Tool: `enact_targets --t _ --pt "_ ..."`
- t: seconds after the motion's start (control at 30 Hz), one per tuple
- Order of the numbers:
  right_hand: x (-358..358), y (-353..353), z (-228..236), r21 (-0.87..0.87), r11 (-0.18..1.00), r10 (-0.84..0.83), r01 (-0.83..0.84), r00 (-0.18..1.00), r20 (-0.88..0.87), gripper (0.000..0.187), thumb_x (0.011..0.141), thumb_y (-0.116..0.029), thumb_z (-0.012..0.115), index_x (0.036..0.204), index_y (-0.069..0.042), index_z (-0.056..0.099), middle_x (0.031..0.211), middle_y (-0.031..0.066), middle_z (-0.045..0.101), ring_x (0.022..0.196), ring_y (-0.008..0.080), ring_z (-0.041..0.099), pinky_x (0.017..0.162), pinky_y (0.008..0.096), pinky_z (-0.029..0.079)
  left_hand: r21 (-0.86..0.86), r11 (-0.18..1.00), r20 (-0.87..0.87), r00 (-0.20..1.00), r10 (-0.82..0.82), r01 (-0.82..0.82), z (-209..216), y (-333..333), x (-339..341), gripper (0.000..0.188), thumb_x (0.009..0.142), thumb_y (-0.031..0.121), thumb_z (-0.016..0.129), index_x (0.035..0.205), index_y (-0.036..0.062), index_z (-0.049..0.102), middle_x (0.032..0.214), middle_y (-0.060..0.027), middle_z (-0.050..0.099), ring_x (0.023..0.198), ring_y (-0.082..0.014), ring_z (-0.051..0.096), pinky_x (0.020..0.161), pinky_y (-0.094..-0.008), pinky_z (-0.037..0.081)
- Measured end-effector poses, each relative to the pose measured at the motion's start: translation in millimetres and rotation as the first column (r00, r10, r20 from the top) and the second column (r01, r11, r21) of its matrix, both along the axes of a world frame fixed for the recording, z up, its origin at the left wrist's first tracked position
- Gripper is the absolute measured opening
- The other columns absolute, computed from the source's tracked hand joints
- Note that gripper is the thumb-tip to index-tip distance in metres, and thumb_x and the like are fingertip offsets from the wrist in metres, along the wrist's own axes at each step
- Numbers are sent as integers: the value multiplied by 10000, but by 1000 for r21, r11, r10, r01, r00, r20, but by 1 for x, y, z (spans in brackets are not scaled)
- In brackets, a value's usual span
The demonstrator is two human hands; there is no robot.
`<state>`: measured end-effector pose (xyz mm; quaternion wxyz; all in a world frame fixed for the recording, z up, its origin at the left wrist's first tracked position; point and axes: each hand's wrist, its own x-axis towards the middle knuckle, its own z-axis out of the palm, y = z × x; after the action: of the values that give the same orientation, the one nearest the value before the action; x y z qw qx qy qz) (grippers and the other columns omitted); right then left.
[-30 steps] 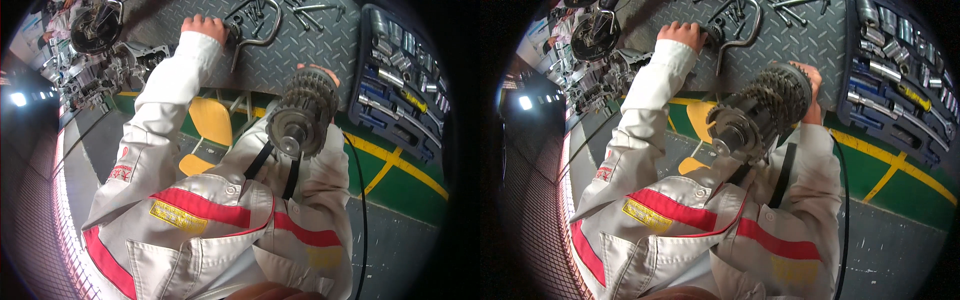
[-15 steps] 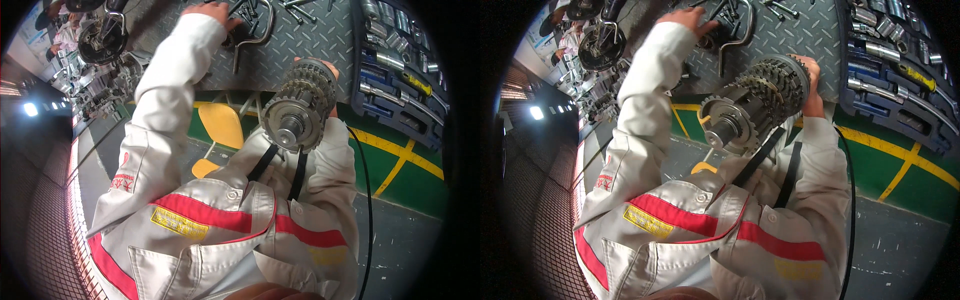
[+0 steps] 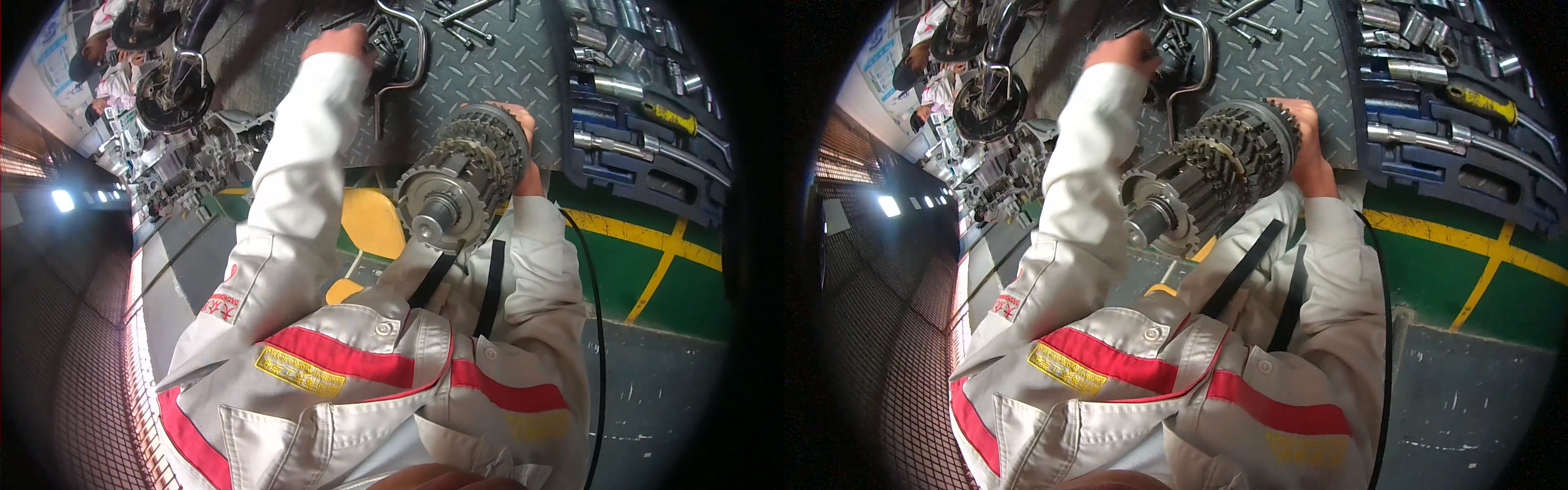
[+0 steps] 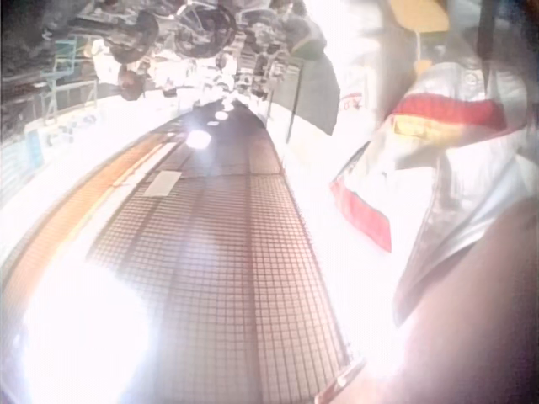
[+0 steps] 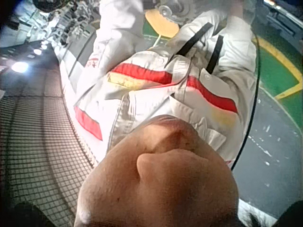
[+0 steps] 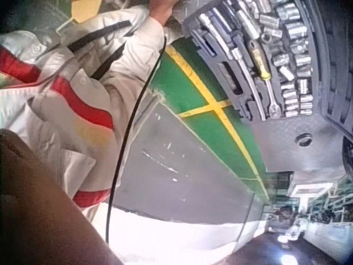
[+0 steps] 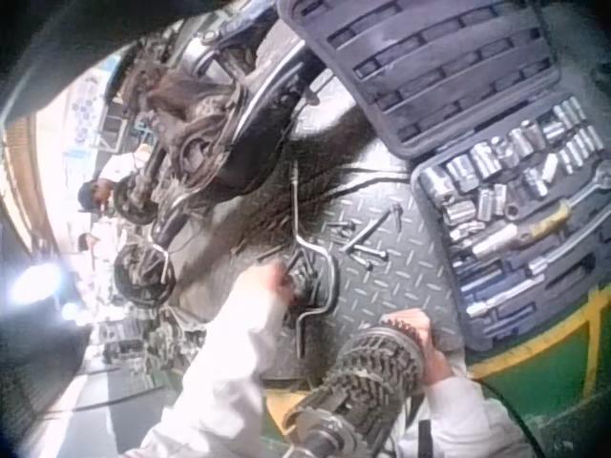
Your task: The person handles a gearbox shaft assembly with various gears and synchros. The person pulls individual gear and sleeve components off the shaft by hand and places them onto the workbench one at a time.
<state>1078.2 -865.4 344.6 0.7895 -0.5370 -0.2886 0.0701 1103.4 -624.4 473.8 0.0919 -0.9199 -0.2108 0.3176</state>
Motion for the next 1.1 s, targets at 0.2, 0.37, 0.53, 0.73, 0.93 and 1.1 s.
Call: enact_targets --t 0.2,0.37,0.53,0.73,0.93,1.1 --pt "5 -8 20 -101 995 10 -15 999 -53 169 622 -64 633 609 6 480 568 122 480 496 302 510 461 354 387 -747 625 587 665 462 226 168 -77 -50 306 668 43 780 940 -12 651 885 -128 654 766 -198 630 683 -287 509" --pt "11 -2 30 -141 990 13 1 995 100 158 603 -67 659 630 7 522 585 113 516 513 294 541 478 338 421 -627 669 652 739 170 400 187 -107 -61 411 578 95 834 957 12 698 811 -89 591 669 -162 563 551 -245 432" --pt "10 1 32 -133 991 37 -17 988 149 161 585 -71 673 639 1 539 603 114 535 514 298 543 473 336 427 -575 743 596 797 92 344 192 -109 -67 482 543 69 840 974 -53 663 827 -127 587 709 -186 564 640 -256 439" --pt "10 0 33 -183 982 74 -47 987 143 175 569 -72 671 632 4 526 597 117 524 514 302 536 466 341 420 -572 757 633 757 164 315 193 -107 -79 437 548 12 819 950 -55 661 837 -142 604 721 -197 581 651 -256 451" --pt "9 -3 32 -213 976 85 -50 984 158 191 558 -77 678 642 1 525 602 119 520 518 310 532 472 344 424 -617 757 569 786 241 214 195 -113 -91 421 565 6 812 949 -59 652 886 -161 620 790 -215 594 702 -282 461" --pt "9 0 27 -188 981 86 -56 984 154 198 556 -82 687 646 0 531 613 116 535 530 304 544 484 339 427 -613 772 584 755 298 168 183 -119 -90 377 610 -39 785 959 -65 648 900 -157 618 830 -225 592 752 -298 467"
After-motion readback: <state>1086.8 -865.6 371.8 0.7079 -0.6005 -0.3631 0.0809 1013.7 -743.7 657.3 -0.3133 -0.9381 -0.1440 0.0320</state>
